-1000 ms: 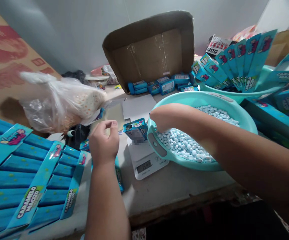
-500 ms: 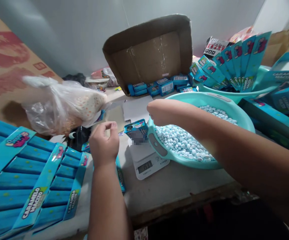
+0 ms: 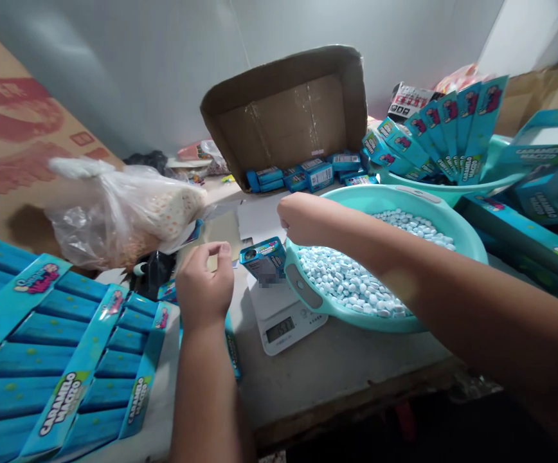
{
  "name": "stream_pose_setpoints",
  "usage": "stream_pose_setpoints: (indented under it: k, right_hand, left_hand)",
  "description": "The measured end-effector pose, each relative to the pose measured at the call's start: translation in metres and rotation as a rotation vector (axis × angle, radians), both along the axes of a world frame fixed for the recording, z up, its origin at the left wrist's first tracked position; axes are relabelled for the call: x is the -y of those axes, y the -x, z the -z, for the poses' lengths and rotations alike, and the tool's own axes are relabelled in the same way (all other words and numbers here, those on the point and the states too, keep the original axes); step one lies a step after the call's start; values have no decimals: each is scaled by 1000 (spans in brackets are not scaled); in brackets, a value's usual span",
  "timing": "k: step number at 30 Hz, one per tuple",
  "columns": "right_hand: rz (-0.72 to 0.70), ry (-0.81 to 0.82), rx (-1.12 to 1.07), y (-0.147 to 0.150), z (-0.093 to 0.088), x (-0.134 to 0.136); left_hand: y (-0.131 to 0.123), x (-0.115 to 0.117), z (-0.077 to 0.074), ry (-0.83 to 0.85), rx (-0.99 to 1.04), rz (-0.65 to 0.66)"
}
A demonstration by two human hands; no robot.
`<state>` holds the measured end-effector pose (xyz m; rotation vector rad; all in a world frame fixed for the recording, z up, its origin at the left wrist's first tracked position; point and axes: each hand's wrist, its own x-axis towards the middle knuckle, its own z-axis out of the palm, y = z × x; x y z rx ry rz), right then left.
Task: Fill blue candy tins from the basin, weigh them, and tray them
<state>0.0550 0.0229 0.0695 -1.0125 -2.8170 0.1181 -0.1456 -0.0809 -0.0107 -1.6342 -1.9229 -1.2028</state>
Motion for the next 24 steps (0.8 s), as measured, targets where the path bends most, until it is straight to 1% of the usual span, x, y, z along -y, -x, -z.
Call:
stream_pose_setpoints:
  k: [3, 7, 10, 13, 16, 20, 22, 24]
  right_hand:
    - [-6, -22, -80, 2, 1, 0]
    - [-55, 27, -313, 11, 9, 0]
    - [-111, 127, -502, 23, 20, 2]
    - [-119, 284, -679, 35, 30, 7]
    - [-119, 345, -670, 42, 36, 10]
    - [-145, 268, -517, 42, 40, 9]
    - [-149, 222, -479, 38, 37, 7]
    - [-142, 162, -459, 32, 29, 5]
  left_hand:
    - [-1, 0, 0, -8, -11, 8]
    - [-4, 0, -1, -6, -28, 22]
    - [-5, 1, -1, -4, -34, 33]
    - [-5, 2, -2, 1, -41, 49]
    - [-4, 2, -4, -6, -50, 48]
    - [-2, 2, -4, -14, -43, 24]
    - [-2, 2, -4, -16, -43, 29]
    - [-2, 2, -3, -10, -40, 41]
